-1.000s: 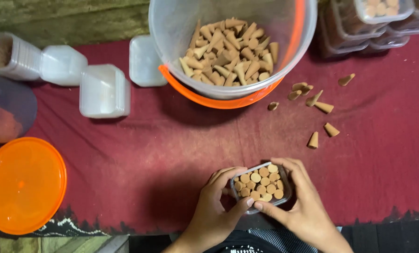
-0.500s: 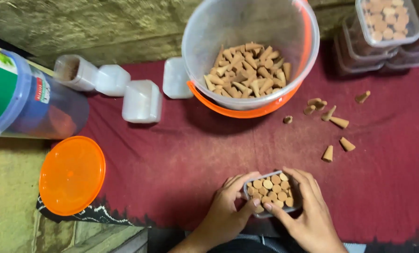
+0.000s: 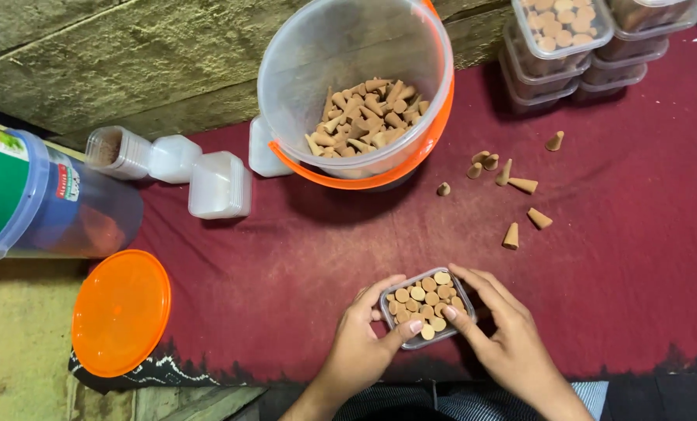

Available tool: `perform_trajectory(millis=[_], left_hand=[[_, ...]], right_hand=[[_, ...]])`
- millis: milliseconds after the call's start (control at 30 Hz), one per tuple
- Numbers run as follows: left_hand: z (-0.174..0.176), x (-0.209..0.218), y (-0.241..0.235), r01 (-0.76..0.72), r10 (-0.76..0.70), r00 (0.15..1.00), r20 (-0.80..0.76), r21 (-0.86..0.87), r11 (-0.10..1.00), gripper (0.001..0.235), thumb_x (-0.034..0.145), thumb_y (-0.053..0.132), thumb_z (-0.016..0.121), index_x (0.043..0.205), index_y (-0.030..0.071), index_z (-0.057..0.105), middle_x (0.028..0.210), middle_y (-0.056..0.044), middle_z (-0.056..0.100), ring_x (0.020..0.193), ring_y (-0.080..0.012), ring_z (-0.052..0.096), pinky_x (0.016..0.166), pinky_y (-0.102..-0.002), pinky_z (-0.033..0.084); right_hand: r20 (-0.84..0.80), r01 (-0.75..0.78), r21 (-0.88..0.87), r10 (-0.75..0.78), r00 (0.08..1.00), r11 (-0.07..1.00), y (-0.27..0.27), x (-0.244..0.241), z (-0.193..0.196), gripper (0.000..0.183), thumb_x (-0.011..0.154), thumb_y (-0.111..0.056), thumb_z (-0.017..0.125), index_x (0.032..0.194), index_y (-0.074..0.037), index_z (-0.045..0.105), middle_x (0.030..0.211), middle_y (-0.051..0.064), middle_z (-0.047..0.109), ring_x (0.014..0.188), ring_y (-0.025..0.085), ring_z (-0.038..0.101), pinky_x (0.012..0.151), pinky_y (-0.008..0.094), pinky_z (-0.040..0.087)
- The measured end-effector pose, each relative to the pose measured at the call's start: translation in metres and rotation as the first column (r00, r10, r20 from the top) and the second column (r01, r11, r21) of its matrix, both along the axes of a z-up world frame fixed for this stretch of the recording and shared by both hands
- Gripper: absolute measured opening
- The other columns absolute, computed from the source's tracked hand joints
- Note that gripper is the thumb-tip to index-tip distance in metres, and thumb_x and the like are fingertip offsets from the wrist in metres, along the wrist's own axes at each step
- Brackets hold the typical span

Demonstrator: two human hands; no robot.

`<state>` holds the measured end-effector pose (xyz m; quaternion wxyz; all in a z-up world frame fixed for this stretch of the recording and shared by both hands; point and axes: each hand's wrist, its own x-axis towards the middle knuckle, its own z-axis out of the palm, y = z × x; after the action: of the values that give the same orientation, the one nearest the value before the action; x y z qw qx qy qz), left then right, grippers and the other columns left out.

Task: The person sorts small, cone-shaped clay objects from a large bucket into small, clear plastic containers. They pick up the cones by hand and place them into the containers, stacking the filled containers to the side.

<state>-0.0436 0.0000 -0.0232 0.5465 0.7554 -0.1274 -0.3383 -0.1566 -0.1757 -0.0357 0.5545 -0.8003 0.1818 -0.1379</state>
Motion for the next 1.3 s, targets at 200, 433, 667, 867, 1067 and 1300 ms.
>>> perform_trajectory(millis=[200, 433, 667, 867, 1067, 1300], left_hand=[[0.008, 0.0, -0.006, 0.01, -0.013, 0.999, 0.037, 0.061, 0.998, 0.06, 0.077, 0.016, 0.083, 0.134, 0.014, 0.064, 0.131, -0.005, 0.073, 0.108, -0.0172, 0.077, 0.091, -0.027, 0.066], [0.007, 0.001, 0.004, 0.092, -0.092, 0.996, 0.011, -0.059, 0.994, 0.057, 0.092, 0.024, 0.068, 0.146, 0.014, 0.054, 0.146, -0.007, 0.064, 0.107, -0.0195, 0.075, 0.09, -0.032, 0.065], [0.011, 0.001, -0.006, 0.031, -0.031, 1.0, 0.004, -0.053, 0.998, 0.043, 0.085, 0.01, 0.076, 0.128, 0.011, 0.066, 0.109, -0.006, 0.077, 0.093, -0.014, 0.075, 0.081, -0.025, 0.064], [0.013, -0.002, -0.005, 0.025, -0.033, 0.991, 0.132, 0.063, 0.998, 0.04, 0.084, 0.018, 0.074, 0.124, 0.018, 0.068, 0.118, -0.005, 0.072, 0.097, -0.0144, 0.073, 0.081, -0.026, 0.061], [0.004, -0.003, 0.014, 0.033, -0.017, 0.976, 0.218, -0.072, 0.997, 0.052, 0.09, 0.032, 0.067, 0.139, 0.015, 0.058, 0.135, -0.006, 0.067, 0.107, -0.0158, 0.067, 0.086, -0.03, 0.062], [0.009, 0.0, 0.068, -0.101, 0.199, 0.753, 0.627, -0.189, 0.977, 0.045, 0.091, 0.02, 0.066, 0.133, 0.006, 0.061, 0.132, -0.009, 0.068, 0.121, -0.0206, 0.066, 0.094, -0.034, 0.061]], right_hand=[[0.159, 0.039, -0.384, 0.024, 0.987, 0.923, 0.004, -0.003, 0.016, 0.04, 0.093, -0.021, 0.067, 0.132, -0.011, 0.066, 0.13, 0.007, 0.068, 0.117, 0.021, 0.069, 0.103, 0.034, 0.055], [0.163, 0.009, -0.375, 0.057, 0.985, 0.927, 0.017, -0.008, 0.012, 0.057, 0.085, -0.035, 0.077, 0.136, -0.016, 0.062, 0.143, 0.011, 0.057, 0.13, 0.027, 0.059, 0.105, 0.04, 0.051], [0.054, 0.008, -0.186, 0.002, 0.999, 0.983, 0.022, 0.001, 0.01, 0.051, 0.076, -0.029, 0.085, 0.123, -0.018, 0.067, 0.137, 0.004, 0.055, 0.129, 0.018, 0.059, 0.099, 0.034, 0.054], [0.132, 0.062, -0.177, -0.039, 0.99, 0.982, 0.032, -0.001, 0.004, 0.037, 0.078, -0.024, 0.083, 0.111, -0.015, 0.069, 0.142, 0.009, 0.054, 0.131, 0.021, 0.057, 0.102, 0.033, 0.05], [0.367, 0.172, -0.467, 0.013, 0.93, 0.868, 0.033, -0.014, -0.015, 0.033, 0.081, -0.019, 0.083, 0.113, -0.014, 0.074, 0.149, 0.021, 0.051, 0.131, 0.032, 0.056, 0.112, 0.041, 0.049], [0.345, 0.203, -0.837, 0.202, 0.917, 0.508, 0.034, -0.022, -0.016, 0.027, 0.091, -0.029, 0.078, 0.116, -0.02, 0.074, 0.131, 0.014, 0.066, 0.114, 0.032, 0.064, 0.098, 0.043, 0.05]])
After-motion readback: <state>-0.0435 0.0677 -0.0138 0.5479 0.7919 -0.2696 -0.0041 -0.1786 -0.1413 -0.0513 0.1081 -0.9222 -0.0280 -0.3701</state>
